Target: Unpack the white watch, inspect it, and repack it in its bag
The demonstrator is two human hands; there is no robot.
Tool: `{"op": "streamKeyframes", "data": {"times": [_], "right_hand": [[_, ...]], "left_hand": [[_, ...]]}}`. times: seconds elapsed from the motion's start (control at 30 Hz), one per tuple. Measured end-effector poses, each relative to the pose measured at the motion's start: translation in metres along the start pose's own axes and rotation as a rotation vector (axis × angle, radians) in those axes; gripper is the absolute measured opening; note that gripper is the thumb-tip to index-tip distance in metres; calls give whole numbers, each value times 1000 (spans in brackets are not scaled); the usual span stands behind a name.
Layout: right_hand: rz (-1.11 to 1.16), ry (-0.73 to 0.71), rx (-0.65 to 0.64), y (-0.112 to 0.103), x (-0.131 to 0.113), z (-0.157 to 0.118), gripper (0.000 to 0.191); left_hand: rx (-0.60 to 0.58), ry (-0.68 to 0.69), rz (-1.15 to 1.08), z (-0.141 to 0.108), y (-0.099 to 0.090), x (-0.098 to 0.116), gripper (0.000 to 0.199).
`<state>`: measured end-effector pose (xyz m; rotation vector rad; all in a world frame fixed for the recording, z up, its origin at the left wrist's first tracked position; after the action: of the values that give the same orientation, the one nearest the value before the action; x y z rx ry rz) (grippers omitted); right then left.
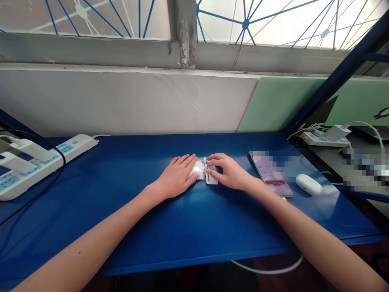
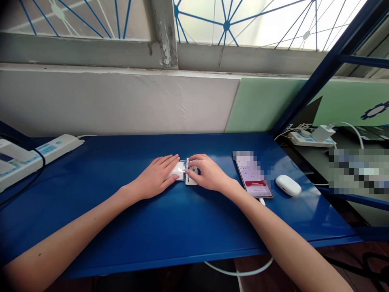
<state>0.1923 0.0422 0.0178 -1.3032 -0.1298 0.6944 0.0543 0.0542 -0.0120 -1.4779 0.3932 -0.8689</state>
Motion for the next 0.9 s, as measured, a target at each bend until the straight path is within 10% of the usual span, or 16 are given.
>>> {"op": "streamKeyframes", "data": {"times": [0.9], "right_hand": [[198,16,-68,9,-2,0,28]], "left_hand": [[-9,-28,-25,1,-3,-1,61]]}}
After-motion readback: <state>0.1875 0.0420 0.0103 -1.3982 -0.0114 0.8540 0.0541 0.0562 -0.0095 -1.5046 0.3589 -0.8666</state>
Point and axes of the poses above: each hand's wrist, its own z-axis towards the middle knuckle, its own y-axis out of the palm, x = y × z, the point moved 8 cm from there along z, towards the middle knuckle, and after that the axes turned 13 degrees about -z, right-handed, at the moved point
